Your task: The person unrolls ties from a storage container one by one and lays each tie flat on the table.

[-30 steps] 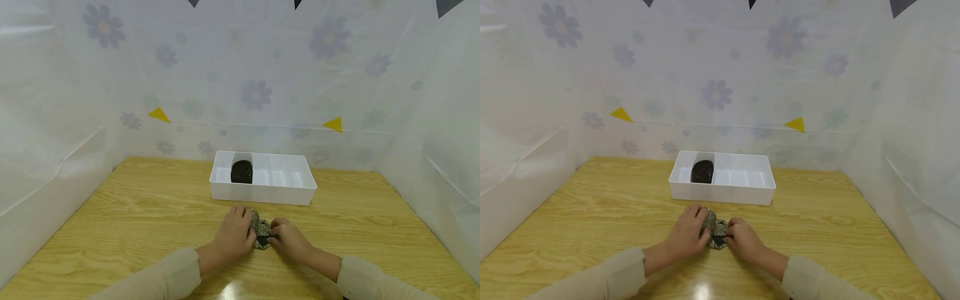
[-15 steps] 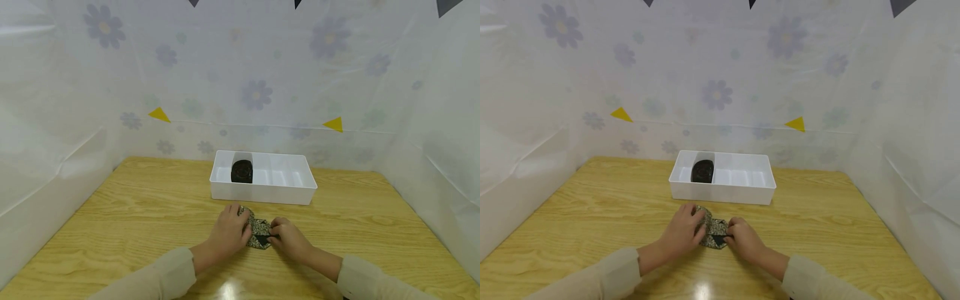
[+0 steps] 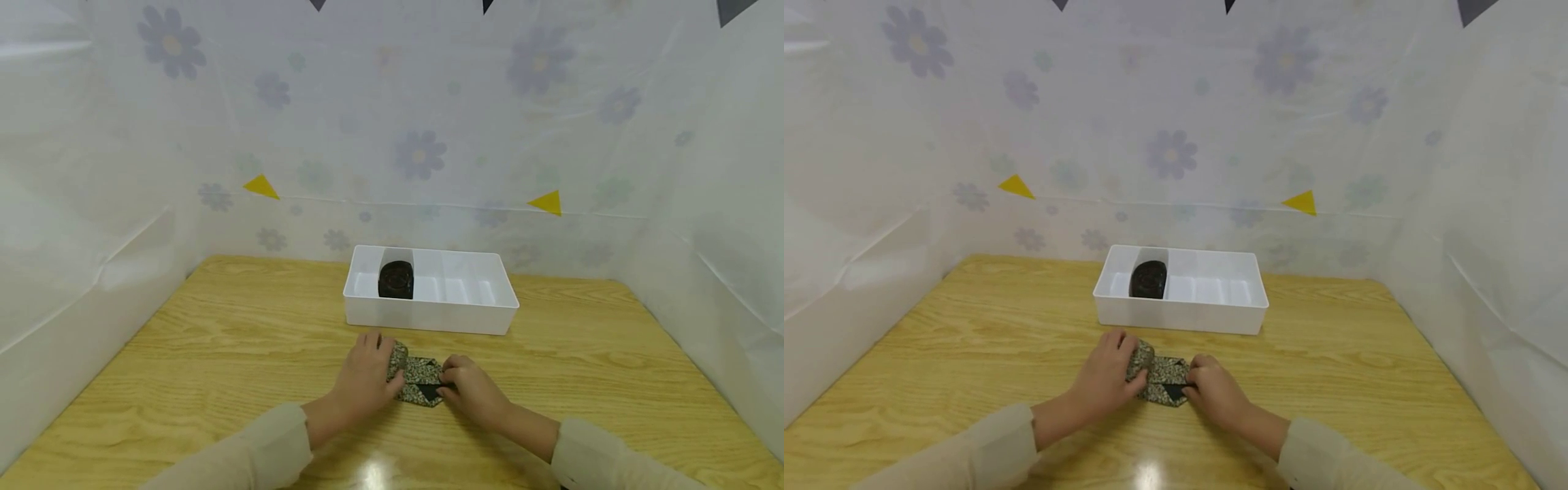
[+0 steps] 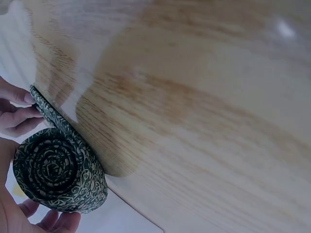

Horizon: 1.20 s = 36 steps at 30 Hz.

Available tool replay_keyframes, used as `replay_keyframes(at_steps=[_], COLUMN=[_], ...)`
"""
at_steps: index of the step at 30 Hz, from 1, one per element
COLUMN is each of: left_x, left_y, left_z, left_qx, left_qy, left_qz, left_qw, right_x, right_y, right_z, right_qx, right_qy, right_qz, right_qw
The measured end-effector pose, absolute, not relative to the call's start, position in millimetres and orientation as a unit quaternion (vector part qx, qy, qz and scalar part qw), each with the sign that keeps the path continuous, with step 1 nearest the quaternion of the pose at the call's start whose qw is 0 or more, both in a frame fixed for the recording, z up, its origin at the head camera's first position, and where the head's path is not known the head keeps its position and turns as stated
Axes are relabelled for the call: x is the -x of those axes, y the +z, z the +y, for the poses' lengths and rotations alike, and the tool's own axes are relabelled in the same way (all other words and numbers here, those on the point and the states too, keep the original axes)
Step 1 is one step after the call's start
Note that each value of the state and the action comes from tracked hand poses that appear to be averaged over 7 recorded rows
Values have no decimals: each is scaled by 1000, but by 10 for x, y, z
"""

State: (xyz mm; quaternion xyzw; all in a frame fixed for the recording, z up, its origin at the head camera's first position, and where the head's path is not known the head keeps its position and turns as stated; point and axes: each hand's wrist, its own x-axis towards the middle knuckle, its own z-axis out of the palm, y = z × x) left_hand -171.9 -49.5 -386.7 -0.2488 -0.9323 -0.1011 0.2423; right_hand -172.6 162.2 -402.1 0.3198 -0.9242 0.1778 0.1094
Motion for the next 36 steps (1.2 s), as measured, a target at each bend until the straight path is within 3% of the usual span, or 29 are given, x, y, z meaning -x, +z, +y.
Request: replay_keyframes(at_steps=[8,17,36], left_x=[1710,1685,1672], left_y=[-3867,-3882,-3854], left_z=[-563,-627,-659], left_qx=[231,231,219], left_qy=[-118,-141,-167], left_qz=[-938,-934,-936], left_qw=[232,235,218], right_x=[1719,1722,1685], right_y=[-4012,-4055,-4018], right_z=[1576,1585,1439], right_qx=[-319,-358,-335], right_qy=[147,143,144], right_qz=[-930,-910,-928], right_qw=[112,151,76])
